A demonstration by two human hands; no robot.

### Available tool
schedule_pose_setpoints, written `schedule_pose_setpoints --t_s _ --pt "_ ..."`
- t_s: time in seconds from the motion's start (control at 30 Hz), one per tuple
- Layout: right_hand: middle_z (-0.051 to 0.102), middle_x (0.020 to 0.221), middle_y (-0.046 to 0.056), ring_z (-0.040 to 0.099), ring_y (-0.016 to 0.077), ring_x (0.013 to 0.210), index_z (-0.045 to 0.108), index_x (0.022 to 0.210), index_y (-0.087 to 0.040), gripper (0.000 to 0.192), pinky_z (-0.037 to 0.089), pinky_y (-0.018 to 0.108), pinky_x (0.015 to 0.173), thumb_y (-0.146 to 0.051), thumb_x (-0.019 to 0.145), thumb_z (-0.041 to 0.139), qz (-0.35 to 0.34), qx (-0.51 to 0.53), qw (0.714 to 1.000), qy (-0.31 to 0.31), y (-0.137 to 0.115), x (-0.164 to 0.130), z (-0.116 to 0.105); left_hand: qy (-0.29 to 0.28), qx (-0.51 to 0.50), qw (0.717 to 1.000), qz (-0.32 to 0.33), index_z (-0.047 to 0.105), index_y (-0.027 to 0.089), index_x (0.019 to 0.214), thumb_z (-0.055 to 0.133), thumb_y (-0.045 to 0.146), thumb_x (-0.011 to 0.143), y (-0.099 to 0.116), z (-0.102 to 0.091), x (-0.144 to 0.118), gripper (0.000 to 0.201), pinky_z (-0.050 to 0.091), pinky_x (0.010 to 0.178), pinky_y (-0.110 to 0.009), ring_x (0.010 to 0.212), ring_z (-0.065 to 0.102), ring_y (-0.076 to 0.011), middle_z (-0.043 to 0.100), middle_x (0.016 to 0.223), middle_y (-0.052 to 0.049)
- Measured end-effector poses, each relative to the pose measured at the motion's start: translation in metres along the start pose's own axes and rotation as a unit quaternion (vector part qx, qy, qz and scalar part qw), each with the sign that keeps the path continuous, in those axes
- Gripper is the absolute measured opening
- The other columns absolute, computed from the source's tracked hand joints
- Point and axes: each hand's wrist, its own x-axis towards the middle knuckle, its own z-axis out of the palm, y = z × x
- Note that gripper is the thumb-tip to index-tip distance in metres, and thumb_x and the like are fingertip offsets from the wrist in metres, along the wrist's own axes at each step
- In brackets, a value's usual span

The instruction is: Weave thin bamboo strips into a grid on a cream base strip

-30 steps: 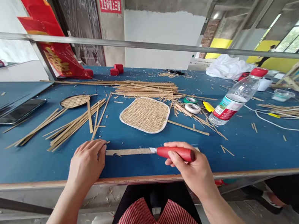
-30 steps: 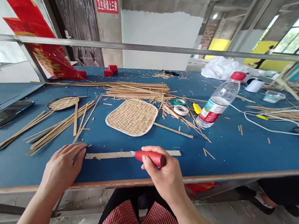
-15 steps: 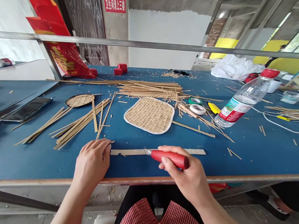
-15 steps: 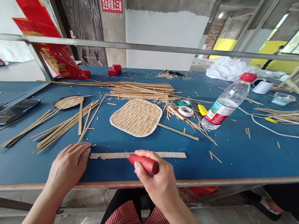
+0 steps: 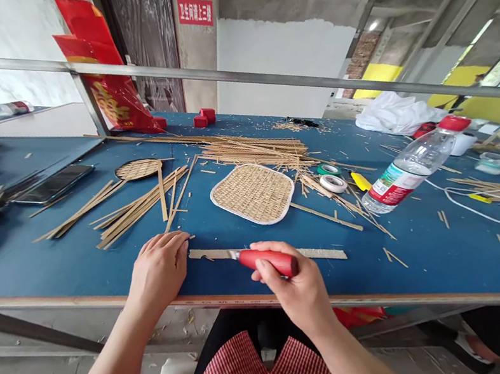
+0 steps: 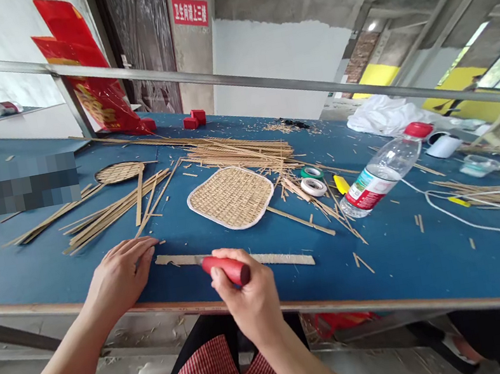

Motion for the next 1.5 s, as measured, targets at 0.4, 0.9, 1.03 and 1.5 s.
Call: schedule_pose_setpoints --t_s 0.4,0.9,1.03,1.5 --pt "0.066 0.098 0.005 0.066 0.0177 0.075 0.059 0.095 -0.021 0.022 0.055 0.026 0.064 -0.030 0.075 0.055 -0.048 0.011 0.998 -0.044 -0.003 0.009 0.042 -0.007 0.000 1.000 -0.007 0.061 0.018 0.098 0.029 0.025 0.087 -0.001 0.001 0.000 0.034 0.042 0.084 -0.034 0.093 0.057 -0.0207 0.064 0.101 -0.005" --pt "0.066 0.095 0.005 0.065 0.0175 0.077 0.060 0.093 -0.021 0.021 0.055 0.027 0.067 -0.030 0.075 0.055 -0.063 0.016 0.997 -0.039 -0.008 0.009 0.045 0.013 0.025 1.000 -0.008 0.056 0.017 0.107 0.029 0.013 0.080 -0.006 0.006 -0.003 0.039 0.042 0.084 -0.033 0.093 0.058 -0.0201 0.063 0.104 -0.006" --pt "0.066 0.095 0.004 0.065 0.0178 0.080 0.060 0.093 -0.021 0.021 0.054 0.027 0.068 -0.029 0.075 0.055 -0.066 0.013 0.997 -0.046 -0.005 0.011 0.055 0.009 0.019 1.000 -0.016 0.056 0.016 0.107 0.029 0.013 0.079 -0.008 0.006 -0.002 0.039 0.043 0.085 -0.033 0.094 0.057 -0.0203 0.063 0.104 -0.006" --pt "0.066 0.095 0.006 0.065 0.0159 0.066 0.061 0.094 -0.021 0.022 0.055 0.025 0.060 -0.031 0.076 0.055 -0.018 0.024 0.999 -0.031 -0.006 0.002 0.021 0.003 0.013 1.000 -0.024 0.059 0.016 0.104 0.027 0.020 0.085 -0.002 0.003 0.000 0.037 0.044 0.082 -0.034 0.093 0.058 -0.0216 0.064 0.102 -0.006"
